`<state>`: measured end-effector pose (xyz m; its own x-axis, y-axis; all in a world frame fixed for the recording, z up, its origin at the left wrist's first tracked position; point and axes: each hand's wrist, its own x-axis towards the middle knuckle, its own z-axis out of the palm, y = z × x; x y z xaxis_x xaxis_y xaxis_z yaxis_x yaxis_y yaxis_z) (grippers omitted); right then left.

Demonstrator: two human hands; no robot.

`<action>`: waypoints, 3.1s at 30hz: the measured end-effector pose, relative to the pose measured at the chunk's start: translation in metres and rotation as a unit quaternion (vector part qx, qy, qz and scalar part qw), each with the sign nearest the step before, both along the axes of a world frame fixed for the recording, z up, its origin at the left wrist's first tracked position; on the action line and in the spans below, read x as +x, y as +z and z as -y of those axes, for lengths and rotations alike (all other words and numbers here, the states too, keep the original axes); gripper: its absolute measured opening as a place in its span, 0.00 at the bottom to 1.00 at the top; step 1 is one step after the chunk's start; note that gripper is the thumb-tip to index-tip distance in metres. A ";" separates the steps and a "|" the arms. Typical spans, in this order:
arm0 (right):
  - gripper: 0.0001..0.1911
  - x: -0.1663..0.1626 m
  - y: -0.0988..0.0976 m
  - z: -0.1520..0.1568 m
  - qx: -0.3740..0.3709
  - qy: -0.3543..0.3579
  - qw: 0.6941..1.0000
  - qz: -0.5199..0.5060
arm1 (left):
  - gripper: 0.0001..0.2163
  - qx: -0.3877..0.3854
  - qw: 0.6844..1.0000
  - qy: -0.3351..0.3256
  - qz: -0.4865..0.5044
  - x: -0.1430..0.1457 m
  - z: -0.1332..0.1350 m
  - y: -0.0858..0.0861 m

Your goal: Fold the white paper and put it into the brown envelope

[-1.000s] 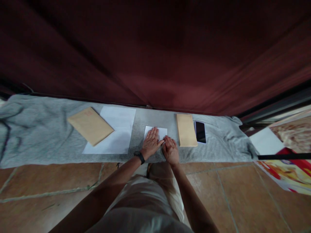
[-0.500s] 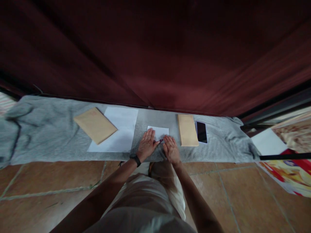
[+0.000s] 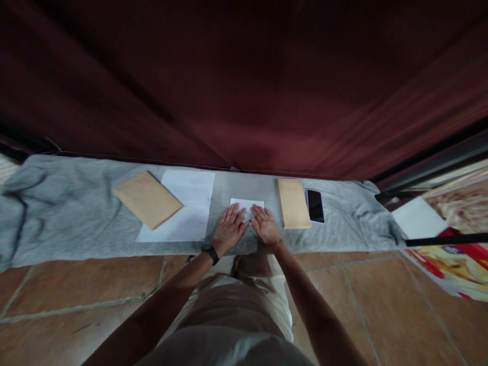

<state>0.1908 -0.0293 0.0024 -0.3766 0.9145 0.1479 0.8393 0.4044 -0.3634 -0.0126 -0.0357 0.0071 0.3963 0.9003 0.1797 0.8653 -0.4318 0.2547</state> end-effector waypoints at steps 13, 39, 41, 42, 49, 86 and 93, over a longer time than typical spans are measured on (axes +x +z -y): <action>0.27 0.006 -0.002 0.003 0.011 -0.051 0.998 -0.018 | 0.27 -0.001 1.000 0.002 -0.007 0.000 0.001 0.000; 0.28 0.000 -0.006 0.055 0.031 -0.067 0.997 0.002 | 0.36 -0.011 0.998 -0.067 0.002 0.033 0.023 -0.006; 0.28 0.000 -0.006 0.055 0.032 -0.067 0.997 -0.002 | 0.36 -0.009 0.998 -0.061 -0.001 0.028 0.024 -0.006; 0.28 0.000 -0.006 0.055 0.031 -0.067 0.997 -0.005 | 0.36 -0.009 0.998 -0.057 -0.002 0.026 0.024 -0.006; 0.27 -0.003 -0.006 0.055 0.035 -0.082 0.996 -0.017 | 0.36 -0.021 1.000 -0.008 0.004 0.006 0.019 -0.001; 0.21 -0.044 0.023 0.018 -0.067 -0.276 0.850 -0.444 | 0.21 -0.278 0.658 0.201 0.671 0.009 -0.016 0.062; 0.15 -0.073 0.013 0.025 -0.189 -0.266 0.602 -0.729 | 0.17 -0.340 0.651 0.238 0.636 0.009 -0.007 0.032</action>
<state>0.1175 -0.0546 0.0153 0.2629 0.9204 -0.2894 -0.5083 -0.1228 -0.8524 -0.0037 -0.0287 0.0389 -0.0363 0.9096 -0.4139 -0.2370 0.3945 0.8878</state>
